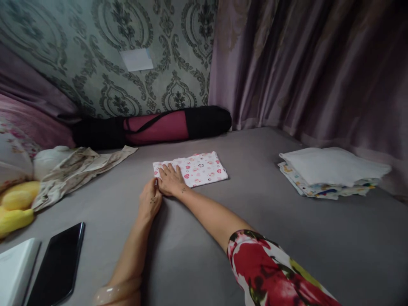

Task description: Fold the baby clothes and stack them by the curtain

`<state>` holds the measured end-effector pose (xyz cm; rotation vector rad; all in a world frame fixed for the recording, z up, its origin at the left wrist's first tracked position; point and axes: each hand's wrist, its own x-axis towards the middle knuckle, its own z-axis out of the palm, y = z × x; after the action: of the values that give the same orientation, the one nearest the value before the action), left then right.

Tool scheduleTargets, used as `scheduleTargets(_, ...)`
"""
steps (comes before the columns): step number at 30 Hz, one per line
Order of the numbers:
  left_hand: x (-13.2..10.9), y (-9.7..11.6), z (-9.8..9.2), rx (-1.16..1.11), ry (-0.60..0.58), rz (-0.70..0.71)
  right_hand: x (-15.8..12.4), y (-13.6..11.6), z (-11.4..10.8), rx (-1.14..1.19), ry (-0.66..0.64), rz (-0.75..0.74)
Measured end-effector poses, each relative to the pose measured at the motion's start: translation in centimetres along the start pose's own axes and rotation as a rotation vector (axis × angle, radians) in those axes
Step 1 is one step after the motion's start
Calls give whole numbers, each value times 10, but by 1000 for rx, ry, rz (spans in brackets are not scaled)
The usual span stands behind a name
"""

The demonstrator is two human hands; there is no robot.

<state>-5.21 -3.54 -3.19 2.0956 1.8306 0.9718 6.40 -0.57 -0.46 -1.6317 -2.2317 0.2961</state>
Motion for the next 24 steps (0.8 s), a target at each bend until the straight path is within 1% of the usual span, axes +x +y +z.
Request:
scheduleTargets(3, -1, -1, 0, 29, -25, 33, 0, 6, -10, 38, -44, -27)
scheduleTargets(5, -1, -1, 1, 52, -41, 44, -3, 15, -20, 46, -49, -12)
scheduleTargets(9, -2, 3, 2, 97, -66, 64, -19, 41, -36, -41, 21, 79)
scheduleTargets(13, -5, 5, 3, 159, -78, 66, -32, 60, -35, -80, -11, 115)
scheduleTargets(18, -8, 6, 2, 190, -114, 81, -34, 63, -27, -72, 18, 110)
scheduleTargets(21, -8, 7, 0, 194, -125, 68, -33, 66, -34, -31, -23, 83)
scheduleTargets(24, -7, 7, -2, 204, -165, 46, -34, 76, -47, -14, -24, 114)
